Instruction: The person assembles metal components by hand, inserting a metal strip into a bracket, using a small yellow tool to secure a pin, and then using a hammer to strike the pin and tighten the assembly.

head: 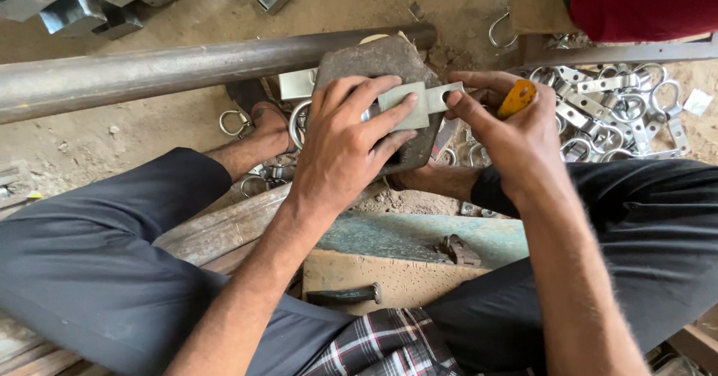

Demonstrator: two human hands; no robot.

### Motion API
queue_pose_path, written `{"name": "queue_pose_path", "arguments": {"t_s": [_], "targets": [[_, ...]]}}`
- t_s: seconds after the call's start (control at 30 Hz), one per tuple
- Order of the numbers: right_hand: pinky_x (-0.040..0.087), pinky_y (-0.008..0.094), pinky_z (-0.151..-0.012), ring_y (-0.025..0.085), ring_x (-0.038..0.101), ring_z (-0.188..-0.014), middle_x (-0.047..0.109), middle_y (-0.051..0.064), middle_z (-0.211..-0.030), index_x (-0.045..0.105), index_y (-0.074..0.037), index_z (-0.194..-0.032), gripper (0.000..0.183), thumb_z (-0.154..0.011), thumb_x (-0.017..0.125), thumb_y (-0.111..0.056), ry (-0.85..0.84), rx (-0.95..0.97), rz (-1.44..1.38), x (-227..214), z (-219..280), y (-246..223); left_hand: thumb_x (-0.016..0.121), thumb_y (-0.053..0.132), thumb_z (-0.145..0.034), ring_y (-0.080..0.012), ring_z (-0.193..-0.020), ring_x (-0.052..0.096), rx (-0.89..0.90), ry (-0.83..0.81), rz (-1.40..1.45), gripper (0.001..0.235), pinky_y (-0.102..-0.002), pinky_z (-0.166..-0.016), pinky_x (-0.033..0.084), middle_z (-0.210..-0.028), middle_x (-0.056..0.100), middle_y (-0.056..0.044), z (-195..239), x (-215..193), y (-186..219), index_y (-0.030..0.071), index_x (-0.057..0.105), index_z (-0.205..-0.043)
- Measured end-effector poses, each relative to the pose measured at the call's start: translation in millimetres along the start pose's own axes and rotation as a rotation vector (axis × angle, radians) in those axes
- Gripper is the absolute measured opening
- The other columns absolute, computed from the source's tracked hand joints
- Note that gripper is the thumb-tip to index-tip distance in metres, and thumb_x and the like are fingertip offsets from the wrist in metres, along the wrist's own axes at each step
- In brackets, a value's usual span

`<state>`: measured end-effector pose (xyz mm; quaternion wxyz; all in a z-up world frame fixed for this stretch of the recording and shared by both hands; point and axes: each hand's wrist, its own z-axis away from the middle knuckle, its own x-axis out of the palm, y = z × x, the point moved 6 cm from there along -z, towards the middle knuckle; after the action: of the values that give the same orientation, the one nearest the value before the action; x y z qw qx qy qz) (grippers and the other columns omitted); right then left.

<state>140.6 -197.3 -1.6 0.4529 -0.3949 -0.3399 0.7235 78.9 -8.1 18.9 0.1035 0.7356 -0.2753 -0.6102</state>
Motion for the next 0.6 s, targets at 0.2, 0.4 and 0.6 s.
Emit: {"name": "queue_pose_path", "arguments": {"t_s": [0.2,0.4,0.6], "targets": [[0.061,0.023,-0.073,0.011,0.074,-0.083,0.078,0.006,-0.098,0.074,-0.005,-0.115,0.025,-0.091,0.072,-0.011,-0.039,0.098,-0.217,3.9,-7.0,-2.9,0.087,0.02,-0.085,-0.0274,-0.119,0.065,-0.032,-0.039,0.195,0.038,-0.04,-0.101,0.056,-0.133,0.068,-0.011,-12.9,-8.7,-5.6,0.013,0.077,-0.121],[0.061,0.016,-0.067,0.007,0.067,-0.072,0.07,0.006,-0.087,0.071,0.002,-0.114,0.024,-0.091,0.065,-0.001,-0.092,0.173,-0.466,13.3,-19.3,5.8,0.086,0.017,-0.086,-0.0262,-0.114,0.071,-0.082,-0.101,0.306,0.036,-0.039,-0.095,0.06,-0.128,0.071,-0.01,-23.7,-29.1,-5.4,0.013,0.077,-0.121],[0.057,0.016,-0.061,0.006,0.066,-0.071,0.07,0.005,-0.087,0.071,0.003,-0.113,0.022,-0.093,0.066,-0.002,-0.106,0.194,-0.498,15.1,-23.2,12.8,0.086,0.021,-0.086,-0.0246,-0.109,0.072,-0.124,-0.146,0.294,0.034,-0.038,-0.093,0.059,-0.124,0.072,-0.009,-27.9,-25.3,-6.7,0.012,0.078,-0.117]]}}
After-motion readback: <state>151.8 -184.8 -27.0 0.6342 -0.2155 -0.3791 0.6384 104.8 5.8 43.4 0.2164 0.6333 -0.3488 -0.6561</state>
